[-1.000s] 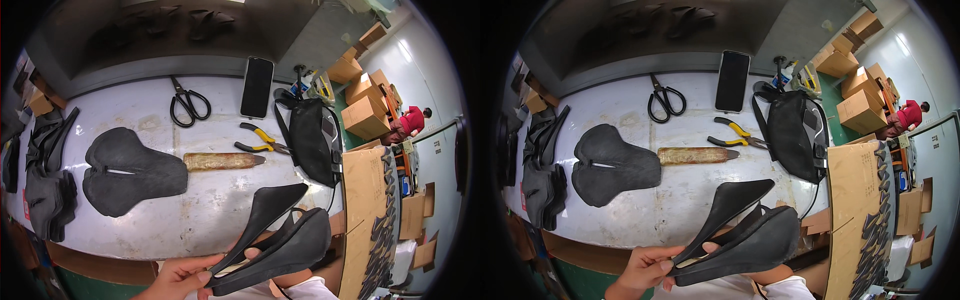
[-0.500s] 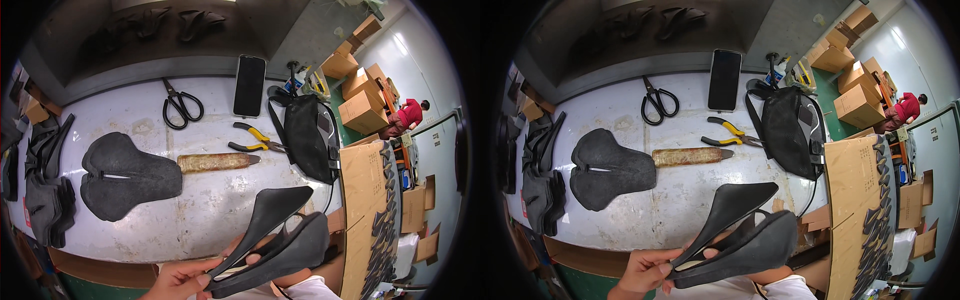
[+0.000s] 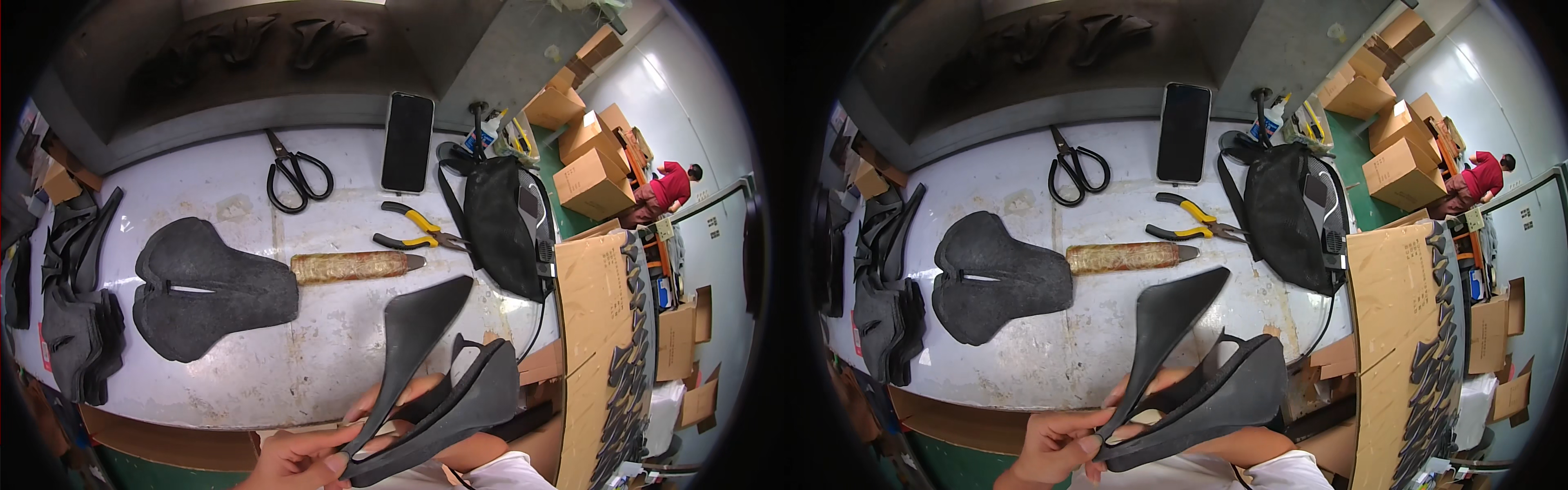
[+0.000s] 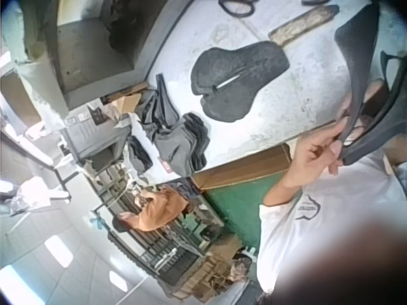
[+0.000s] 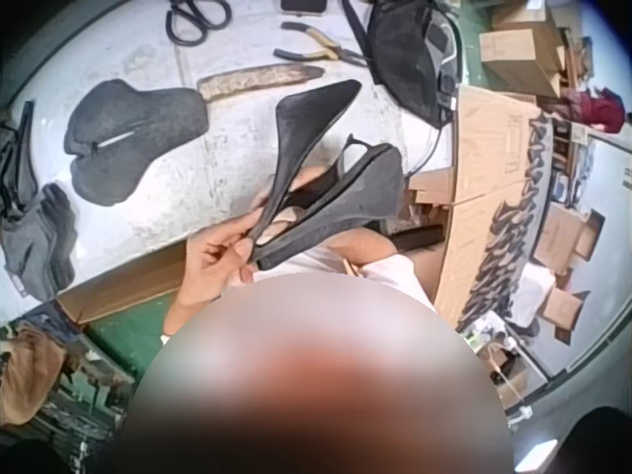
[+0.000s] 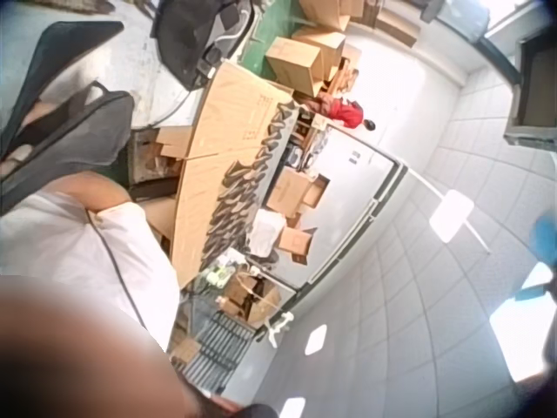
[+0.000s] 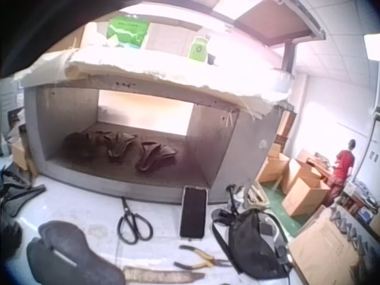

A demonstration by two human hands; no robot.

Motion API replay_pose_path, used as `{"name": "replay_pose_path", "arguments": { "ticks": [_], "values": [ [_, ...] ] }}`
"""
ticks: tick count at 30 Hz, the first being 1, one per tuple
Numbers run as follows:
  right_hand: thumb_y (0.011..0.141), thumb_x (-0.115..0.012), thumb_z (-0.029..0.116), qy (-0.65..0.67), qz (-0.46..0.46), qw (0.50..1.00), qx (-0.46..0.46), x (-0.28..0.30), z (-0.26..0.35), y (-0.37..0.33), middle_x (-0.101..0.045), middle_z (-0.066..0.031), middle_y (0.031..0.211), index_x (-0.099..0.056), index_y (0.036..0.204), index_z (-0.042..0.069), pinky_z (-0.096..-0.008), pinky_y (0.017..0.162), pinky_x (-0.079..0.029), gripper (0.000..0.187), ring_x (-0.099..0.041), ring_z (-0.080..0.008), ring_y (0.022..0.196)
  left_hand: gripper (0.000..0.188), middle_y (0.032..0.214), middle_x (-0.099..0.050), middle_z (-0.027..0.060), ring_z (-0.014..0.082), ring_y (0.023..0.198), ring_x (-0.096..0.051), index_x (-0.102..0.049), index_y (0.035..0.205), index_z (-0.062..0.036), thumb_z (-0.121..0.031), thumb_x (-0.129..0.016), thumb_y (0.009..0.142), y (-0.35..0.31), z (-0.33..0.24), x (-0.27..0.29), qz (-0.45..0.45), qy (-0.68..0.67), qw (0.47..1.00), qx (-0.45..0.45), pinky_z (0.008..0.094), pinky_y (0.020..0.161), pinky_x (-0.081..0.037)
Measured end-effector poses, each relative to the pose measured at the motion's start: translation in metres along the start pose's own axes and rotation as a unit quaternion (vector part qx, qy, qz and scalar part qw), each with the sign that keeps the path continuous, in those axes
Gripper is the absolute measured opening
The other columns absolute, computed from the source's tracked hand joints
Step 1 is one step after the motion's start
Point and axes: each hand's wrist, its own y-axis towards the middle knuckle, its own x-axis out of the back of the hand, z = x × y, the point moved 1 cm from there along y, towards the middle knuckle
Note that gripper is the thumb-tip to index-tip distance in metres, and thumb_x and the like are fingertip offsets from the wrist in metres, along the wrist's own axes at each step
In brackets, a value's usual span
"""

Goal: The person is inspecting and preparing bicycle saddle components at a factory workbench.

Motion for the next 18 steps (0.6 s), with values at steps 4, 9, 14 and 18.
{"name": "replay_pose_path", "arguments": {
  "ticks": [4, 9, 14, 18],
  "values": [
    [0.074, -0.079, -0.001, 0.04, 0.041, 0.994, 0.093, 0.015, -0.045, 0.002, -0.067, -0.0156, 0.097, -0.064, 0.093, -0.001, -0.0311, 0.08, -0.054, 0.024, -0.066, -0.024, 0.094, 0.035, 0.084, -0.069, 0.0079, 0.0058, 0.049, -0.055, -0.056, 0.13, 0.0006, -0.011, -0.056, 0.096, 0.0, -0.001, -0.003, 0.027, 0.033, 0.998, -0.039, 0.0184, 0.046, -0.047],
    [0.083, -0.073, 0.015, 0.111, -0.021, 0.979, 0.172, 0.002, -0.053, 0.0, -0.067, -0.0166, 0.086, -0.064, 0.084, -0.001, -0.0328, 0.075, -0.053, 0.019, -0.066, -0.0257, 0.092, 0.035, 0.073, -0.064, 0.0038, 0.0054, 0.049, -0.055, -0.057, 0.13, -0.0007, -0.006, -0.057, 0.095, -0.002, -0.001, -0.005, 0.002, 0.044, 0.999, -0.018, 0.0186, 0.046, -0.046],
    [0.088, -0.069, 0.026, 0.053, 0.025, 0.997, 0.048, 0.013, -0.044, -0.006, -0.067, -0.0161, 0.083, -0.064, 0.085, -0.002, -0.0339, 0.075, -0.052, 0.028, -0.066, -0.0251, 0.09, 0.035, 0.07, -0.061, 0.0011, 0.0048, 0.054, -0.052, -0.061, 0.122, 0.0006, -0.004, -0.064, 0.088, -0.002, -0.006, -0.002, 0.008, 0.173, 0.982, -0.076, 0.02, 0.05, -0.042],
    [0.093, -0.059, 0.041, 0.014, 0.078, 0.997, -0.004, -0.008, -0.014, 0.001, -0.068, -0.0173, 0.09, -0.064, 0.09, -0.003, -0.0374, 0.084, -0.05, 0.044, -0.066, -0.0257, 0.09, 0.045, 0.085, -0.065, 0.0111, 0.0143, 0.063, -0.06, -0.052, 0.129, 0.0059, -0.014, -0.064, 0.09, 0.002, 0.021, 0.022, -0.058, 0.116, 0.969, -0.209, 0.0266, 0.051, -0.05]
  ]
}}
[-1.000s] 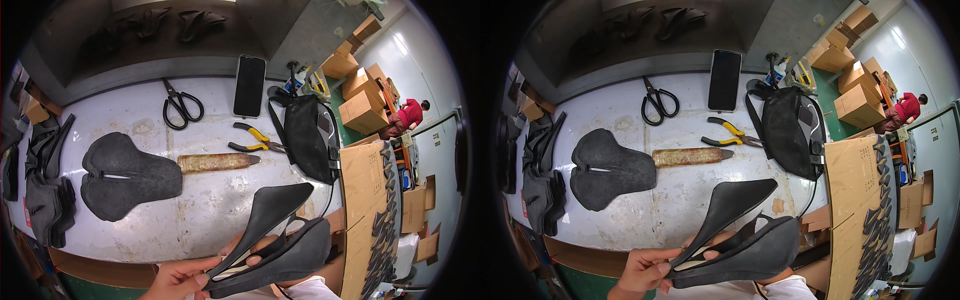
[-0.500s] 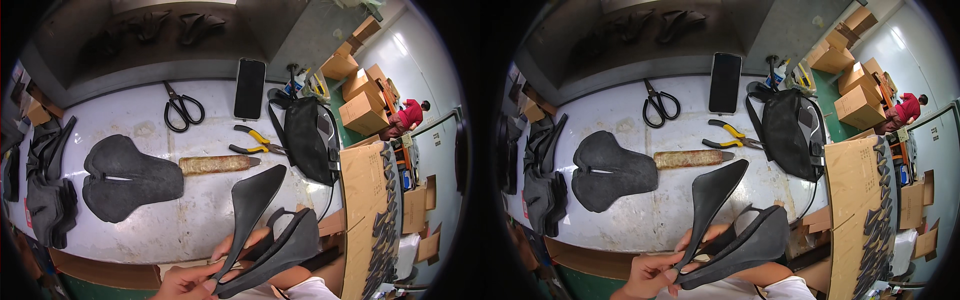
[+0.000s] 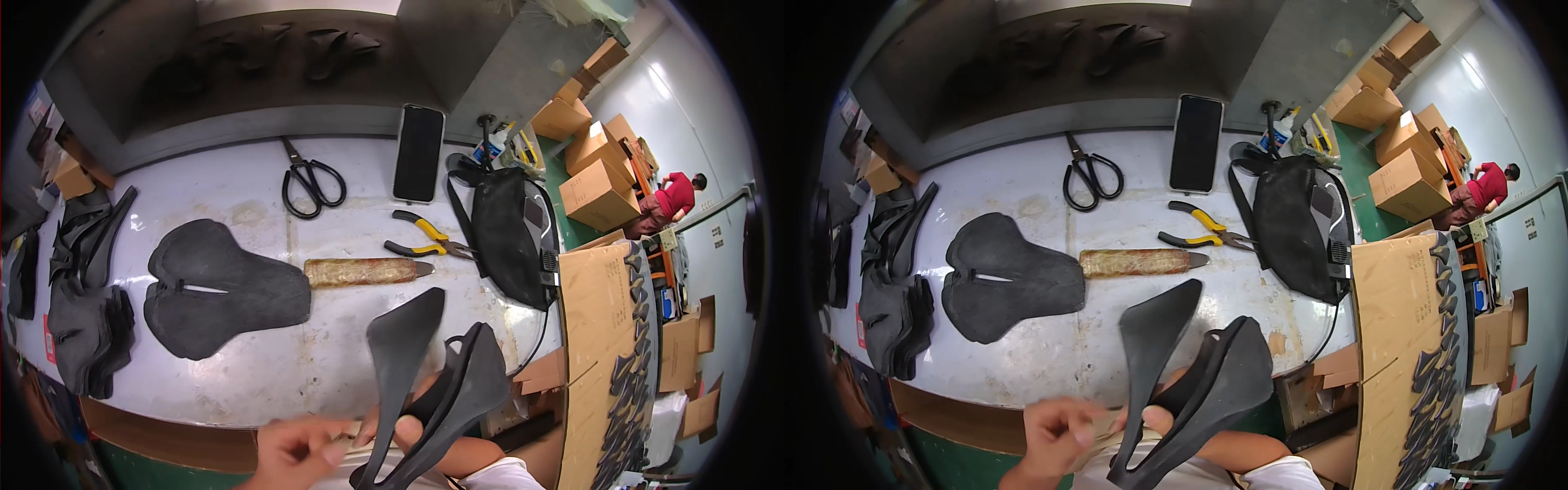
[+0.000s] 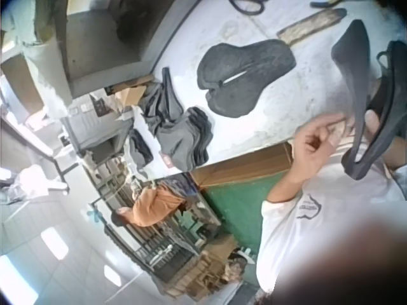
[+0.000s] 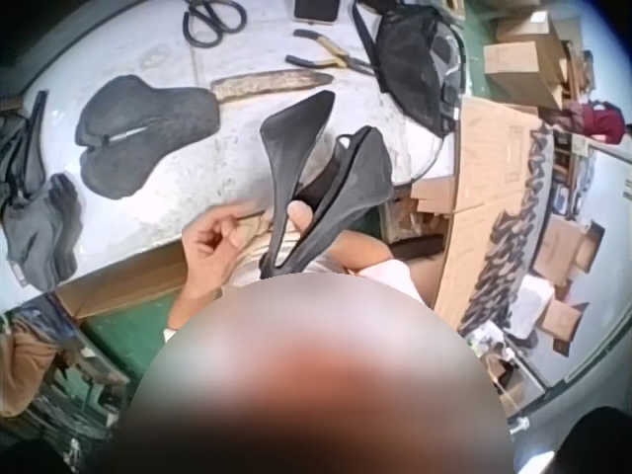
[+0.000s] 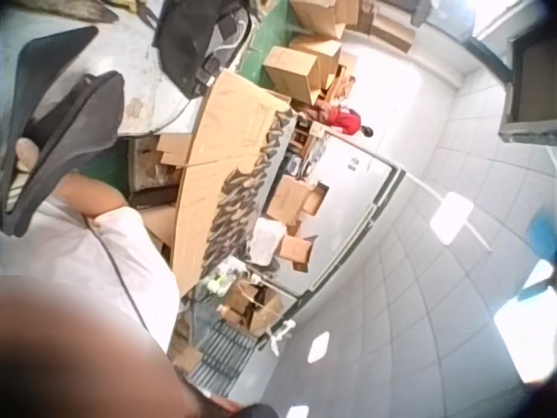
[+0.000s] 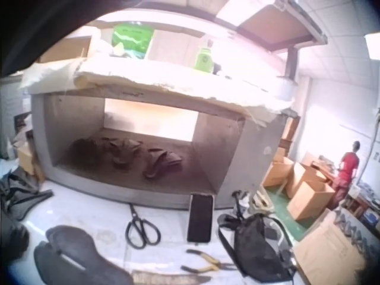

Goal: The person is inspecting and preparing bicycle saddle components at a factory workbench.

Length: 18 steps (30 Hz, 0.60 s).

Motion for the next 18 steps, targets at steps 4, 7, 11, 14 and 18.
{"name": "replay_pose_path", "arguments": {
  "ticks": [4, 7, 11, 14, 18],
  "values": [
    [0.089, -0.067, 0.029, -0.039, -0.011, 0.999, -0.029, -0.015, -0.012, -0.003, -0.069, -0.0158, 0.092, -0.066, 0.1, -0.002, -0.0344, 0.081, -0.054, 0.033, -0.067, -0.0225, 0.088, 0.077, 0.101, -0.06, 0.0087, 0.0088, 0.075, -0.056, -0.004, 0.153, -0.0149, -0.01, -0.055, 0.096, 0.035, -0.002, -0.023, -0.002, -0.231, 0.971, 0.063, 0.0229, 0.063, -0.044],
    [0.089, -0.068, 0.028, -0.025, 0.011, 0.999, -0.027, -0.018, -0.01, 0.01, -0.069, -0.016, 0.092, -0.066, 0.101, -0.002, -0.0345, 0.081, -0.054, 0.033, -0.066, -0.0228, 0.088, 0.076, 0.113, -0.058, 0.0114, 0.0099, 0.091, -0.057, -0.002, 0.153, -0.014, -0.009, -0.053, 0.096, 0.035, -0.002, -0.028, -0.064, -0.197, 0.978, 0.037, 0.0249, 0.075, -0.046],
    [0.088, -0.068, 0.027, -0.013, -0.013, 1.0, -0.017, -0.015, -0.005, 0.008, -0.069, -0.0163, 0.093, -0.066, 0.101, -0.002, -0.0347, 0.082, -0.054, 0.032, -0.066, -0.0233, 0.089, 0.074, 0.128, -0.053, 0.0154, 0.0145, 0.106, -0.057, -0.003, 0.152, -0.013, -0.01, -0.051, 0.097, 0.036, 0.005, -0.029, -0.09, -0.214, 0.972, 0.028, 0.0286, 0.091, -0.045],
    [0.088, -0.068, 0.026, -0.003, -0.035, 0.999, -0.01, -0.015, -0.007, 0.004, -0.069, -0.0166, 0.094, -0.065, 0.102, -0.002, -0.0348, 0.082, -0.053, 0.032, -0.066, -0.0237, 0.09, 0.071, 0.129, -0.051, 0.0164, 0.0167, 0.11, -0.057, -0.005, 0.151, -0.0108, -0.011, -0.051, 0.097, 0.037, 0.009, -0.041, -0.126, -0.204, 0.971, -0.011, 0.03, 0.094, -0.044],
    [0.088, -0.068, 0.025, 0.02, -0.048, 0.999, -0.002, -0.017, -0.019, 0.003, -0.069, -0.017, 0.094, -0.065, 0.103, -0.002, -0.0351, 0.083, -0.053, 0.031, -0.066, -0.0242, 0.09, 0.07, 0.133, -0.047, 0.0176, 0.0184, 0.115, -0.054, -0.004, 0.15, -0.0085, -0.011, -0.051, 0.097, 0.032, 0.013, -0.036, -0.108, -0.18, 0.978, -0.021, 0.0327, 0.098, -0.042]
  ]
}}
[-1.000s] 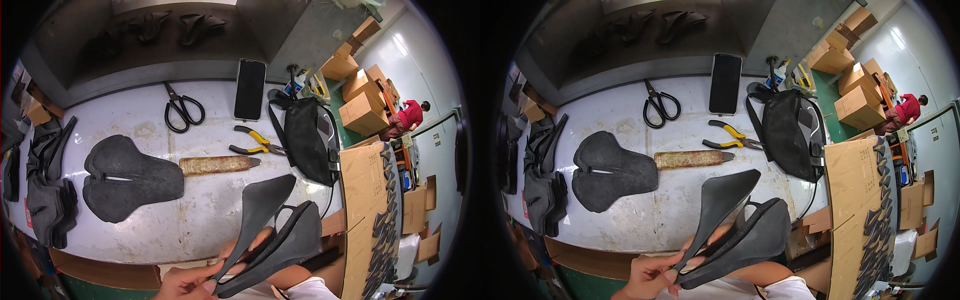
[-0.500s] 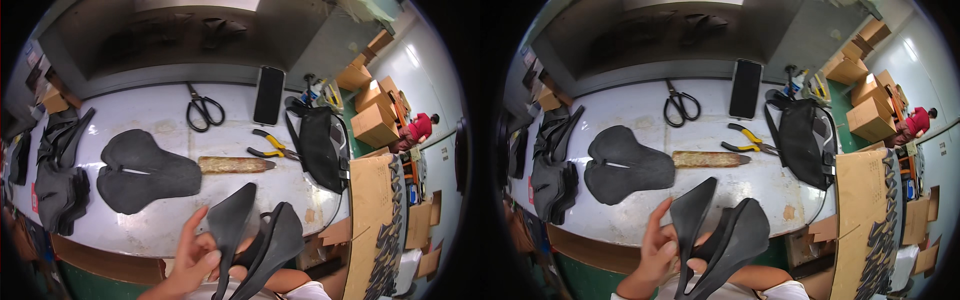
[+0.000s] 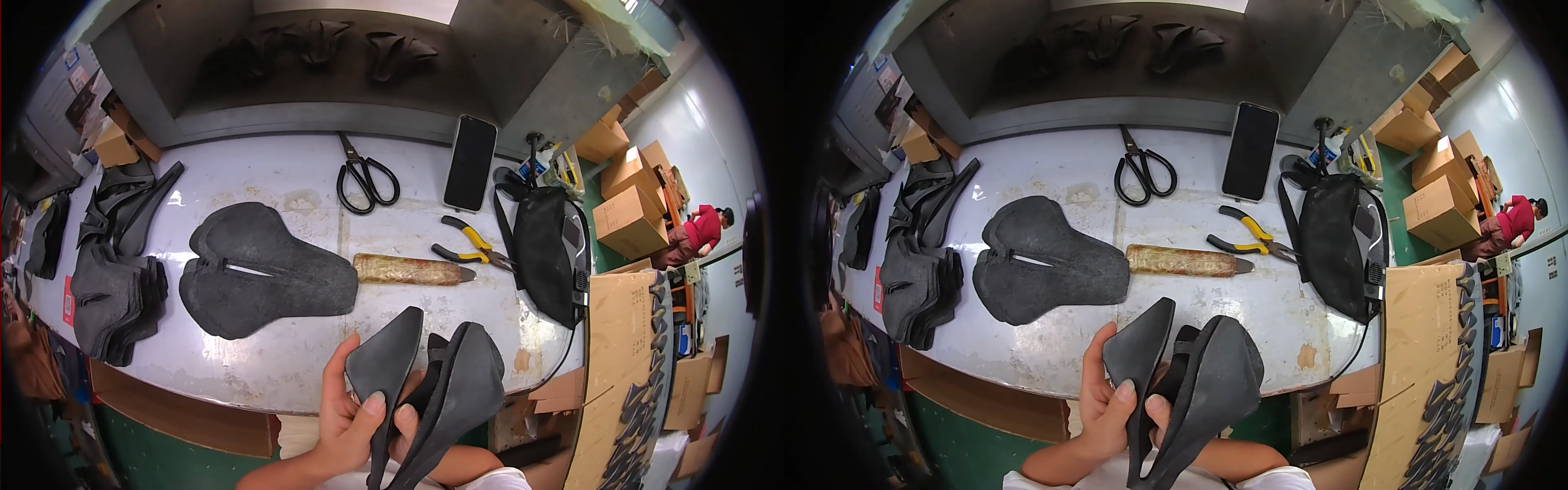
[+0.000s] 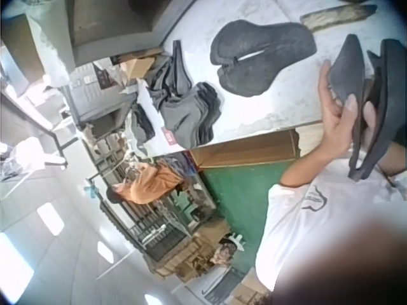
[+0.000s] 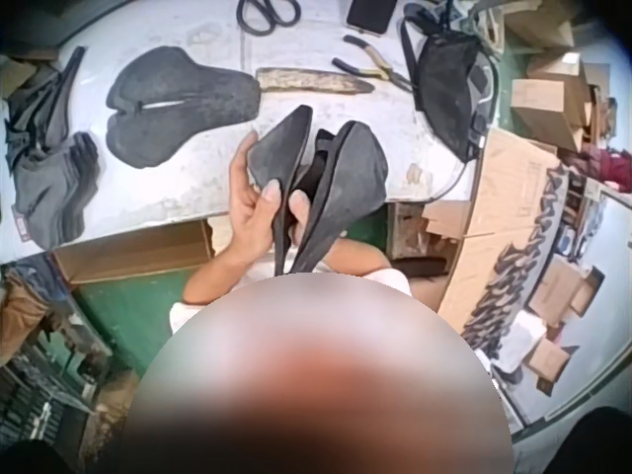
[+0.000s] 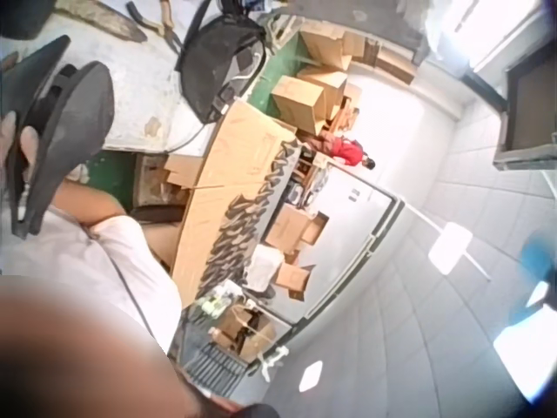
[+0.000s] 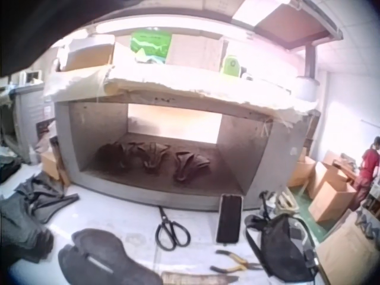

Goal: The person is inspecting and preparing bicycle saddle components at a factory workbench.

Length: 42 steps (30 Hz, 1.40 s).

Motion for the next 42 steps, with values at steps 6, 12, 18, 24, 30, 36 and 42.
{"name": "replay_pose_path", "arguments": {
  "ticks": [6, 12, 18, 24, 30, 36, 42],
  "values": [
    [0.088, -0.069, 0.023, 0.018, -0.049, 0.999, 0.016, 0.005, -0.005, -0.015, -0.068, -0.0176, 0.095, -0.065, 0.104, -0.002, -0.0354, 0.084, -0.053, 0.03, -0.066, -0.025, 0.092, 0.068, 0.131, -0.046, 0.021, 0.0215, 0.115, -0.053, -0.002, 0.148, -0.0062, -0.008, -0.047, 0.097, -0.001, 0.008, -0.006, -0.002, 0.104, 0.99, -0.094, 0.0357, 0.099, -0.04],
    [0.087, -0.069, 0.021, 0.039, -0.097, 0.994, 0.035, 0.012, -0.001, -0.018, -0.068, -0.0181, 0.096, -0.064, 0.105, -0.002, -0.0357, 0.085, -0.053, 0.029, -0.066, -0.0258, 0.093, 0.067, 0.128, -0.048, 0.0212, 0.021, 0.111, -0.054, -0.002, 0.148, -0.005, -0.004, -0.045, 0.097, 0.002, -0.007, -0.006, 0.033, 0.062, 0.995, -0.076, 0.0356, 0.098, -0.041],
    [0.082, -0.071, 0.007, 0.147, 0.019, 0.983, 0.105, 0.049, -0.007, 0.002, -0.068, -0.0203, 0.095, -0.066, 0.096, -0.003, -0.0369, 0.085, -0.053, 0.018, -0.066, -0.0292, 0.095, 0.063, 0.119, -0.054, 0.0086, 0.0072, 0.096, -0.054, -0.022, 0.148, -0.0047, -0.003, -0.055, 0.094, 0.003, -0.041, 0.021, 0.172, 0.145, 0.967, 0.123, 0.0202, 0.078, -0.043],
    [0.073, -0.08, 0.003, -0.197, -0.097, 0.911, 0.348, 0.05, -0.007, 0.003, -0.052, -0.0099, 0.098, -0.071, 0.081, 0.002, -0.0324, 0.073, -0.048, 0.012, -0.057, -0.023, 0.087, 0.067, 0.126, -0.054, 0.0118, 0.0129, 0.111, -0.055, -0.025, 0.147, -0.0021, 0.003, -0.057, 0.088, -0.003, -0.047, 0.024, 0.138, 0.085, 0.964, 0.212, 0.0256, 0.092, -0.043],
    [0.076, -0.077, 0.004, -0.125, -0.12, 0.88, 0.441, 0.032, 0.007, 0.002, -0.049, -0.0198, 0.116, -0.069, 0.085, -0.001, -0.0442, 0.09, -0.049, 0.013, -0.054, -0.0379, 0.11, 0.069, 0.13, -0.052, 0.0115, 0.0132, 0.11, -0.056, -0.028, 0.146, -0.0044, 0.0, -0.062, 0.086, -0.002, -0.049, 0.018, 0.102, 0.026, 0.957, 0.27, 0.025, 0.093, -0.043],
    [0.08, -0.071, -0.002, -0.115, -0.02, 0.933, 0.34, 0.04, 0.004, -0.008, -0.047, -0.0266, 0.13, -0.066, 0.091, -0.006, -0.0499, 0.097, -0.048, 0.012, -0.051, -0.0465, 0.121, 0.078, 0.127, -0.055, 0.0115, 0.0136, 0.109, -0.056, -0.025, 0.148, -0.0012, 0.003, -0.065, 0.081, -0.002, -0.06, 0.024, 0.141, 0.065, 0.947, 0.28, 0.0261, 0.091, -0.044],
    [0.081, -0.069, -0.003, -0.114, 0.034, 0.934, 0.338, 0.033, 0.017, -0.007, -0.046, -0.0267, 0.132, -0.065, 0.091, -0.009, -0.0518, 0.097, -0.048, 0.012, -0.049, -0.0475, 0.122, 0.076, 0.113, -0.055, 0.007, 0.0067, 0.089, -0.052, -0.018, 0.151, -0.0051, 0.0, -0.062, 0.09, 0.002, -0.056, 0.037, 0.24, 0.144, 0.932, 0.232, 0.0194, 0.076, -0.041]
  ]
}}
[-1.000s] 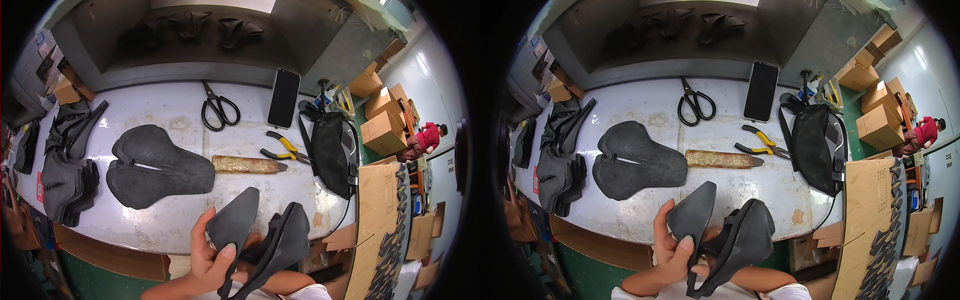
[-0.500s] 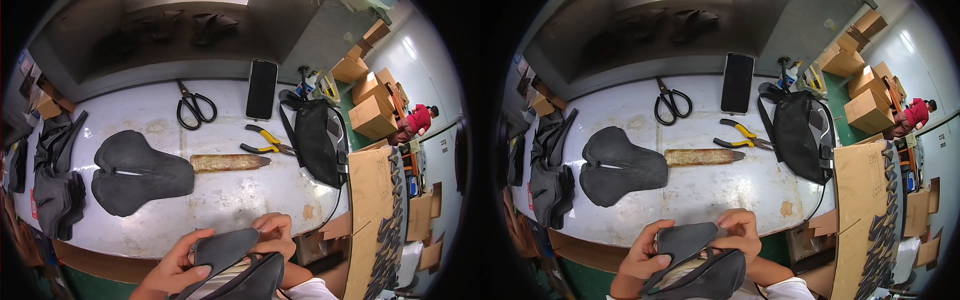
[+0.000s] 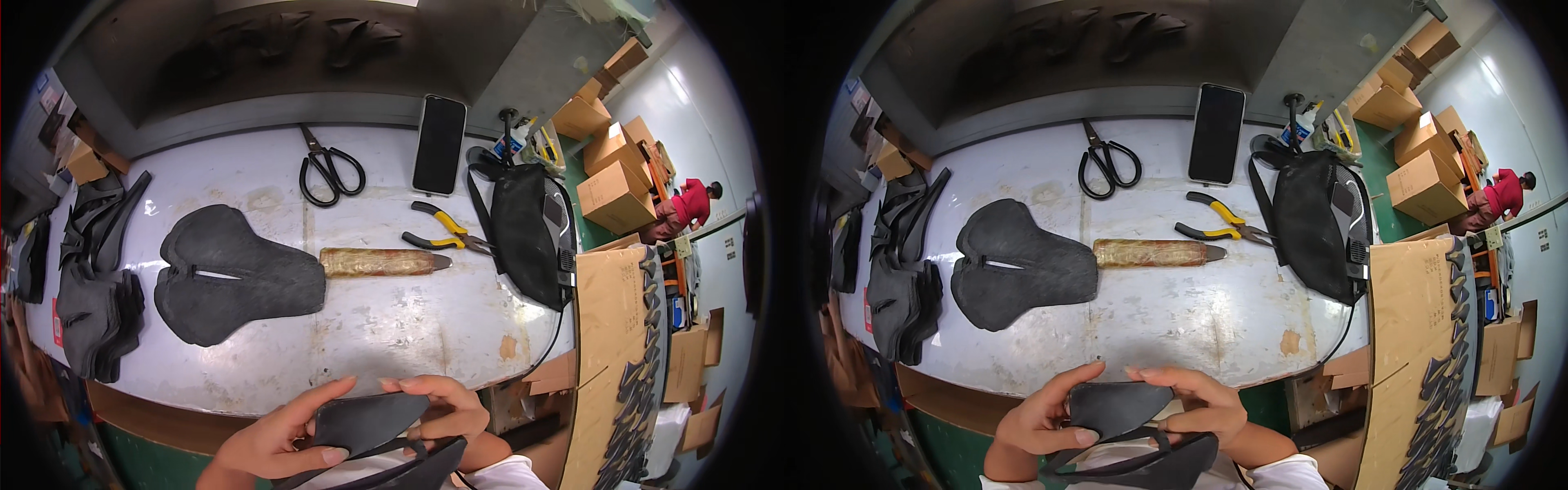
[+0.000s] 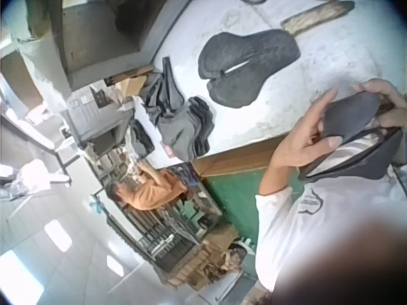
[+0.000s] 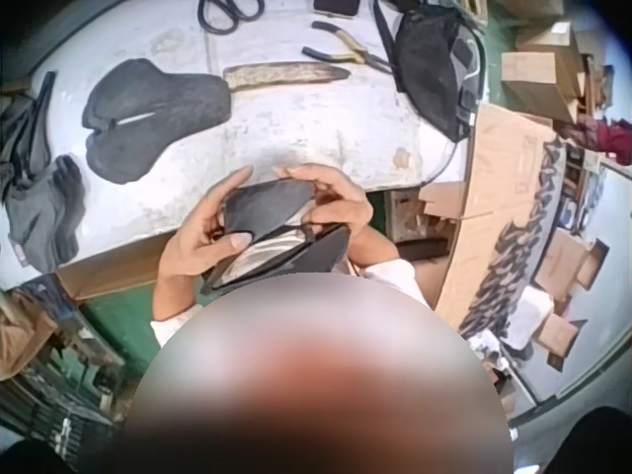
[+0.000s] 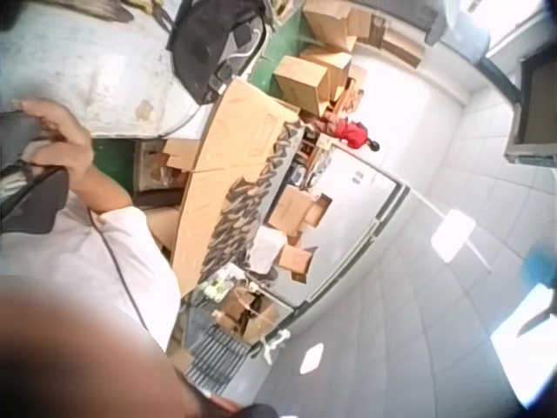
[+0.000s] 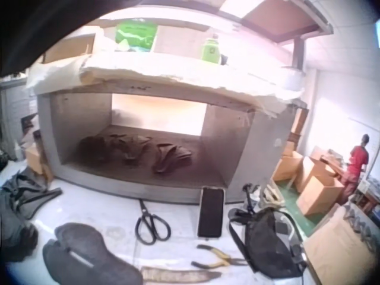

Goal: The person is inspecting and preparing bicycle saddle components at a factory workbench.

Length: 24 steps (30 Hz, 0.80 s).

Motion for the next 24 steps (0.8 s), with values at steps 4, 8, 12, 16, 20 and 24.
{"name": "replay_pose_path", "arguments": {
  "ticks": [4, 8, 12, 16, 20, 24],
  "values": [
    [0.081, -0.068, -0.004, -0.014, -0.009, 1.0, 0.015, 0.0, -0.005, -0.005, -0.047, -0.0263, 0.129, -0.065, 0.089, -0.009, -0.0504, 0.094, -0.051, 0.01, -0.051, -0.0485, 0.12, 0.074, 0.113, -0.053, 0.005, 0.006, 0.087, -0.051, -0.015, 0.152, -0.0044, 0.002, -0.058, 0.092, 0.001, 0.005, -0.002, 0.021, -0.034, 0.999, -0.016, 0.0198, 0.075, -0.042],
    [0.083, -0.067, -0.004, -0.01, -0.053, 0.998, 0.011, -0.005, -0.005, -0.007, -0.05, -0.0248, 0.124, -0.064, 0.087, -0.008, -0.0461, 0.088, -0.055, 0.006, -0.054, -0.0472, 0.116, 0.08, 0.133, -0.048, 0.0137, 0.0137, 0.113, -0.052, -0.014, 0.151, 0.0017, 0.002, -0.063, 0.087, -0.002, 0.001, -0.009, -0.016, -0.098, 0.995, -0.002, 0.025, 0.09, -0.043],
    [0.081, -0.068, -0.007, -0.049, -0.042, 0.997, 0.049, 0.001, -0.009, -0.007, -0.051, -0.0244, 0.121, -0.064, 0.088, -0.008, -0.045, 0.086, -0.055, 0.008, -0.058, -0.0451, 0.111, 0.086, 0.113, -0.059, 0.0136, 0.019, 0.094, -0.062, -0.026, 0.148, -0.0024, -0.007, -0.074, 0.076, 0.0, -0.027, -0.006, -0.023, 0.221, 0.975, 0.03, 0.0261, 0.07, -0.048],
    [0.076, -0.072, -0.009, -0.155, 0.016, 0.987, 0.043, -0.012, 0.003, -0.009, -0.055, -0.0264, 0.122, -0.063, 0.103, -0.005, -0.0403, 0.087, -0.054, 0.028, -0.061, -0.0395, 0.108, 0.085, 0.099, -0.062, 0.0144, 0.0287, 0.083, -0.064, -0.044, 0.139, -0.0071, -0.019, -0.084, 0.064, 0.007, -0.036, -0.006, -0.091, 0.519, 0.848, -0.059, 0.0321, 0.066, -0.052],
    [0.072, -0.076, -0.006, -0.206, 0.073, 0.972, 0.084, -0.015, -0.004, -0.012, -0.056, -0.0254, 0.125, -0.062, 0.114, -0.002, -0.0384, 0.09, -0.051, 0.044, -0.061, -0.0358, 0.108, 0.077, 0.108, -0.06, 0.0153, 0.0309, 0.093, -0.061, -0.051, 0.134, -0.0069, -0.021, -0.084, 0.066, 0.018, -0.034, -0.015, -0.07, 0.483, 0.85, -0.199, 0.0362, 0.075, -0.052],
    [0.074, -0.08, 0.011, -0.395, 0.011, 0.892, 0.219, -0.013, -0.008, -0.009, -0.056, -0.0168, 0.128, -0.071, 0.095, 0.011, -0.0454, 0.1, -0.042, 0.023, -0.051, -0.0351, 0.121, 0.061, 0.105, -0.061, 0.0096, 0.0255, 0.084, -0.058, -0.06, 0.125, -0.0066, -0.017, -0.079, 0.069, 0.013, -0.033, -0.014, -0.041, 0.483, 0.842, -0.237, 0.0337, 0.067, -0.05]
  ]
}}
